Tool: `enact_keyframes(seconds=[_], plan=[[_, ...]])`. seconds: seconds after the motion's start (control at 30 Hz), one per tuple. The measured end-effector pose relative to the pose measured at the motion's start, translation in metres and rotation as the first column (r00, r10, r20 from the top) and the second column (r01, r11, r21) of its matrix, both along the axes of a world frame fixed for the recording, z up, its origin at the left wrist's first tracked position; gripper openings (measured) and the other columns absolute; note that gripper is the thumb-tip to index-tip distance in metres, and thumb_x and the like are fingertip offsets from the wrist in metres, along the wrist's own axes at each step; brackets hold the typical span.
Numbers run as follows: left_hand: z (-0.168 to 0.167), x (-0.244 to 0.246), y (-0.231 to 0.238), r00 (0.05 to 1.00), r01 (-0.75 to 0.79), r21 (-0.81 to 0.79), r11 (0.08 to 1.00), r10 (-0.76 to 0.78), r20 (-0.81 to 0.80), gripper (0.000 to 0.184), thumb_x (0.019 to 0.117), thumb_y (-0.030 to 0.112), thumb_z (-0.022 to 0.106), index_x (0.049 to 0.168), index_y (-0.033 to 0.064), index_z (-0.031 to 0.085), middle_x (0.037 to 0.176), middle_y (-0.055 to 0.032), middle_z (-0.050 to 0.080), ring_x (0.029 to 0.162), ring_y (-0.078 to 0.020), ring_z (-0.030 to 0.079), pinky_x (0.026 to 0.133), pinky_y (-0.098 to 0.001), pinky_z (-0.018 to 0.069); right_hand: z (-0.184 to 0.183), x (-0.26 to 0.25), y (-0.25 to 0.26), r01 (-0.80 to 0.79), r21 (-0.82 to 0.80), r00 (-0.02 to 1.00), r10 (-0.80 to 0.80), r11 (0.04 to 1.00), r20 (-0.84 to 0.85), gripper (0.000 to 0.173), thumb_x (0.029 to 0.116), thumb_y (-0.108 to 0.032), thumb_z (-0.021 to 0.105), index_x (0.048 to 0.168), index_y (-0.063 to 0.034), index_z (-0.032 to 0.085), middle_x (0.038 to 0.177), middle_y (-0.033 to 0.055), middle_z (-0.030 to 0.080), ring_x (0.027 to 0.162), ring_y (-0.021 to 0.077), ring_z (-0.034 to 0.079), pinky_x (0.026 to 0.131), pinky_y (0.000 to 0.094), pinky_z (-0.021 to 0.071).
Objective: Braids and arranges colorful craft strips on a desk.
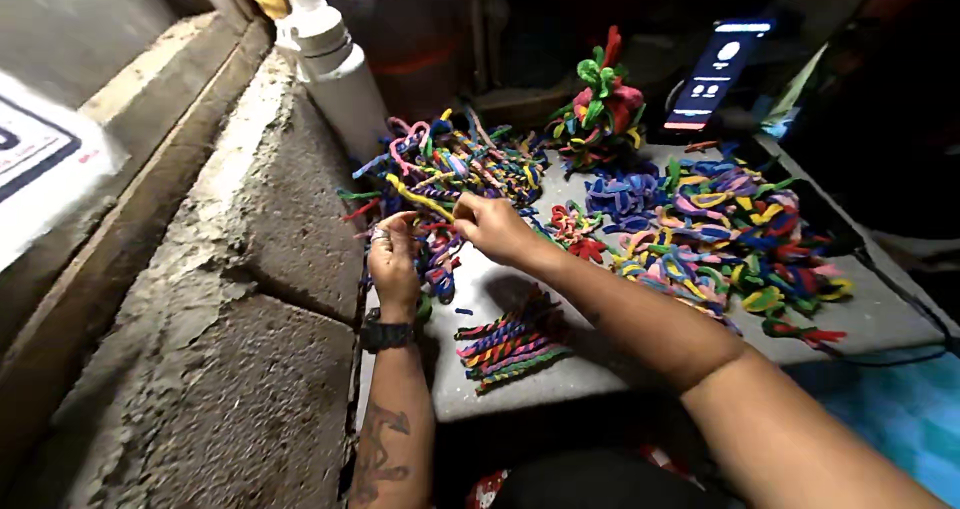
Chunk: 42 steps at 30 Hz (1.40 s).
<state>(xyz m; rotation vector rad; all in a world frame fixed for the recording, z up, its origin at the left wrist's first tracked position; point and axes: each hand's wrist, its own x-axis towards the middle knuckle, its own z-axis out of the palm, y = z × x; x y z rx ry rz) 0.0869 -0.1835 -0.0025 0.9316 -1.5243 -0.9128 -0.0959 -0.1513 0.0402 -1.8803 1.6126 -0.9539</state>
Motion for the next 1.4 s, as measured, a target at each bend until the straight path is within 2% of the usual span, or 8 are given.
enact_keyframes(seconds=[0.1, 0.2, 0.3, 0.53, 0.7, 1.0, 1.27, 1.4], plan=[[0.002, -0.014, 0.01, 0.971, 0.201, 0.142, 0.969, -0.179, -0.156, 0.032, 0.1115, 0.027, 0.038, 0.131, 0.0107, 0.056, 0.096, 0.008, 0.069, 0.074, -0.0002, 0.065, 0.07, -0.0189, 0.0572, -0.005, -0.012, 0.044, -0.08, 0.068, 0.994, 0.075, 0.994, 0.079, 0.02, 0.1029, -0.011, 0.057, 0.113, 0.002, 0.067, 0.093, 0.0171, 0.071, 0.078, 0.0269, 0.07, 0.076, 0.0475, 0.059], [0.003, -0.021, 0.017, 0.947, 0.264, 0.144, 0.954, -0.229, -0.224, 0.025, 0.1085, 0.013, 0.043, 0.11, 0.0108, 0.068, 0.087, 0.0089, 0.072, 0.072, -0.0005, 0.066, 0.067, -0.0193, 0.0573, -0.018, -0.026, 0.07, -0.078, 0.12, 0.987, 0.06, 0.99, 0.148, 0.023, 0.1033, -0.012, 0.056, 0.115, 0.0048, 0.068, 0.098, 0.0187, 0.071, 0.085, 0.0239, 0.069, 0.083, 0.0409, 0.0574], [0.004, -0.027, 0.02, 0.934, 0.295, 0.175, 0.939, -0.245, -0.258, 0.027, 0.1085, 0.009, 0.039, 0.103, 0.011, 0.065, 0.085, 0.0079, 0.073, 0.072, -0.0022, 0.068, 0.069, -0.0197, 0.0589, -0.03, -0.037, 0.075, -0.087, 0.087, 0.981, 0.07, 0.992, 0.183, 0.026, 0.1031, -0.011, 0.056, 0.117, 0.006, 0.068, 0.107, 0.0203, 0.071, 0.097, 0.0243, 0.068, 0.092, 0.038, 0.0531], [-0.004, -0.026, 0.021, 0.917, 0.346, 0.161, 0.924, -0.297, -0.267, 0.021, 0.1043, 0.005, 0.048, 0.103, 0.0148, 0.067, 0.092, 0.0077, 0.075, 0.083, -0.0052, 0.072, 0.078, -0.0235, 0.0613, -0.05, -0.046, 0.072, -0.051, -0.011, 0.954, 0.051, 0.999, 0.297, 0.024, 0.1026, -0.009, 0.055, 0.11, 0.008, 0.069, 0.097, 0.02, 0.071, 0.086, 0.023, 0.069, 0.083, 0.0367, 0.0546], [-0.003, -0.032, 0.022, 0.929, 0.26, 0.167, 0.951, -0.199, -0.311, 0.028, 0.1038, -0.001, 0.045, 0.097, 0.0157, 0.066, 0.088, 0.0082, 0.076, 0.078, -0.0044, 0.073, 0.074, -0.0216, 0.0619, -0.048, -0.044, 0.077, -0.082, -0.032, 0.949, 0.088, 0.996, 0.304, 0.02, 0.1008, -0.007, 0.058, 0.105, 0.0089, 0.07, 0.092, 0.0206, 0.071, 0.082, 0.0252, 0.069, 0.079, 0.0384, 0.0551], [-0.003, -0.025, 0.018, 0.929, 0.267, 0.159, 0.95, -0.21, -0.305, 0.038, 0.1078, 0.002, 0.031, 0.1, 0.0144, 0.066, 0.086, 0.008, 0.076, 0.077, -0.0042, 0.072, 0.074, -0.0213, 0.0611, -0.056, -0.042, 0.075, -0.109, -0.088, 0.958, 0.128, 0.99, 0.256, 0.017, 0.0998, -0.002, 0.058, 0.107, 0.0094, 0.07, 0.099, 0.0229, 0.071, 0.096, 0.0318, 0.069, 0.09, 0.043, 0.0537], [-0.012, -0.018, 0.011, 0.892, 0.411, 0.077, 0.908, -0.384, -0.238, 0.031, 0.1085, 0.008, 0.036, 0.107, 0.018, 0.066, 0.094, 0.0094, 0.076, 0.085, -0.0047, 0.073, 0.081, -0.0238, 0.061, -0.062, -0.042, 0.072, -0.061, -0.156, 0.957, 0.102, 0.986, 0.271, 0.016, 0.099, -0.001, 0.058, 0.104, 0.009, 0.07, 0.096, 0.0219, 0.071, 0.092, 0.0308, 0.07, 0.086, 0.0429, 0.0548], [-0.008, -0.019, 0.014, 0.919, 0.349, 0.103, 0.932, -0.319, -0.23, 0.03, 0.1052, 0.002, 0.041, 0.101, 0.016, 0.066, 0.088, 0.0089, 0.076, 0.08, -0.004, 0.073, 0.077, -0.022, 0.0613, -0.062, -0.041, 0.071, -0.057, -0.156, 0.955, 0.099, 0.986, 0.28, 0.016, 0.0994, -0.002, 0.058, 0.104, 0.0084, 0.07, 0.095, 0.0211, 0.071, 0.091, 0.0301, 0.07, 0.085, 0.043, 0.0551]])
